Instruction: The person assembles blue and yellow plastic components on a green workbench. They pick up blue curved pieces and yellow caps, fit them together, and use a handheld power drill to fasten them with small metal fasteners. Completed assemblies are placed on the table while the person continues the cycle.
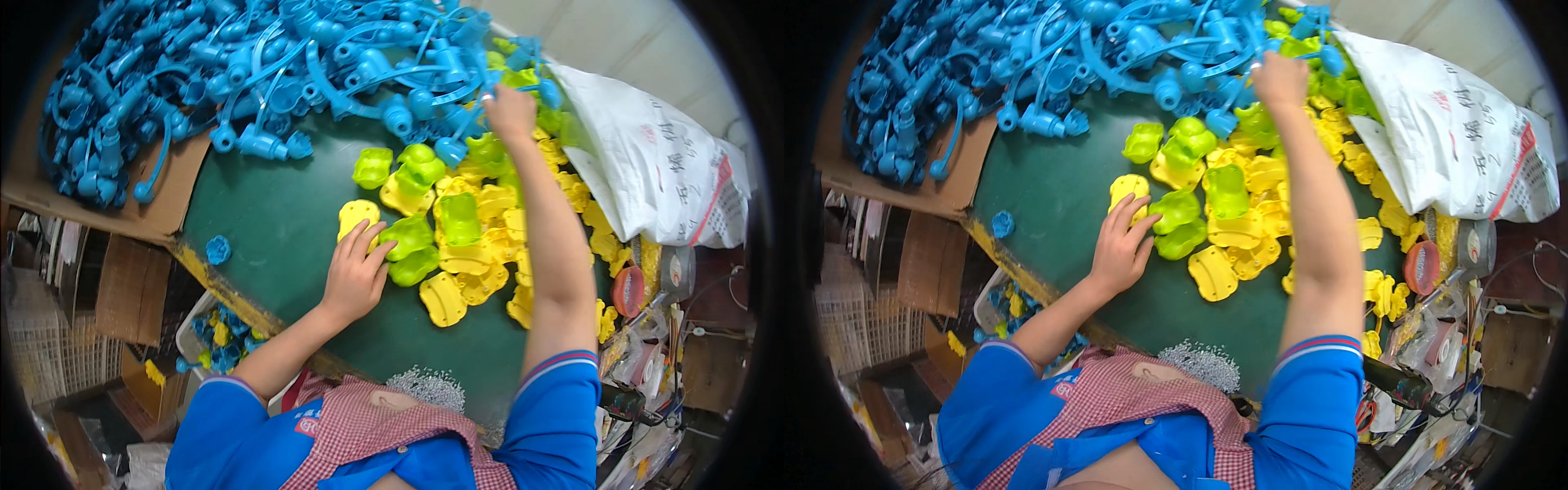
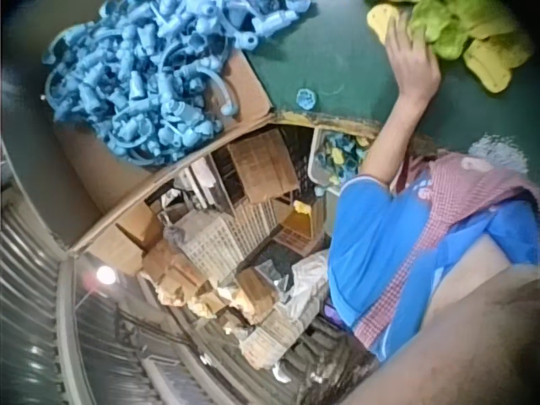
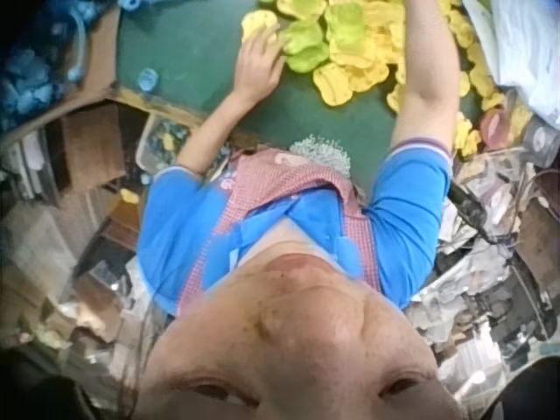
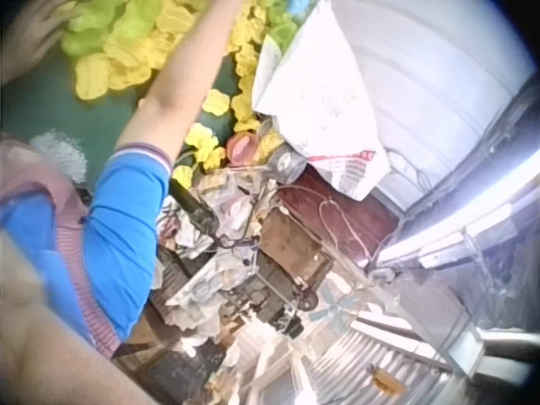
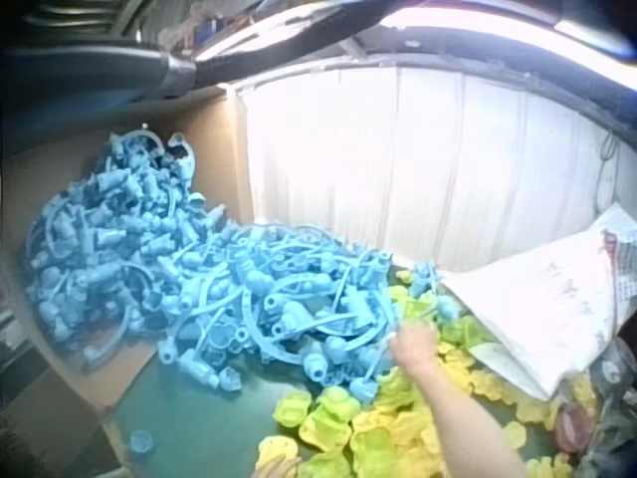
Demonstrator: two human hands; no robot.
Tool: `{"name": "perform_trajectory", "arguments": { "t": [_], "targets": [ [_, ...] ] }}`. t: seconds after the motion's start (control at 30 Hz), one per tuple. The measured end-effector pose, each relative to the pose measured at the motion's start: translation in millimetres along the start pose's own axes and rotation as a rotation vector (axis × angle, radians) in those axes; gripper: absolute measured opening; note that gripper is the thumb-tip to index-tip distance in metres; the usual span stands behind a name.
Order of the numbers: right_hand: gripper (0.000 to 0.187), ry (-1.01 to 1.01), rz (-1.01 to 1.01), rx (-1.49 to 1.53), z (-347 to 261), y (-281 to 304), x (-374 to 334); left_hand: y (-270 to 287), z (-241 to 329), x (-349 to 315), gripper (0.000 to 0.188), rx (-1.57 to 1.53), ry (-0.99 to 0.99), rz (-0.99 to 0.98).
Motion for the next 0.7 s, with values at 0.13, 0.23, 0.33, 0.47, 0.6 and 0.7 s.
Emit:
{"name": "perform_trajectory", "arguments": {
  "t": [0.13,0.23,0.33,0.47,0.6,0.7],
  "targets": [
    [0.031,0.111,0.154,0.368,53,54,-27,50,-34,-33,0.045,0.144,0.074,0.093],
    [0.026,-0.109,0.119,0.549,129,104,-88,98,-103,-73,0.063,0.628,0.441,0.287],
    [0.026,-0.377,0.167,0.862,156,105,-144,102,-180,-99,0.069,0.488,0.719,0.363],
    [0.025,-0.352,0.258,0.902,115,106,-168,56,-186,-13,0.07,0.304,0.349,0.324],
    [0.024,-0.012,0.606,0.311,70,177,-188,45,-148,59,0.068,0.218,0.43,0.411],
    [0.028,-0.399,0.407,0.717,115,179,-222,40,-61,56,0.065,0.133,0.016,0.215]
  ]
}}
Point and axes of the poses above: each hand's wrist, its own x-axis towards the middle knuckle, its own y-axis out of the back of the hand, z = x × y, the point moved 7 cm from there along x, towards the middle knuckle, and after that the axes turned 4 degrees about -y, right-handed, at the moved point
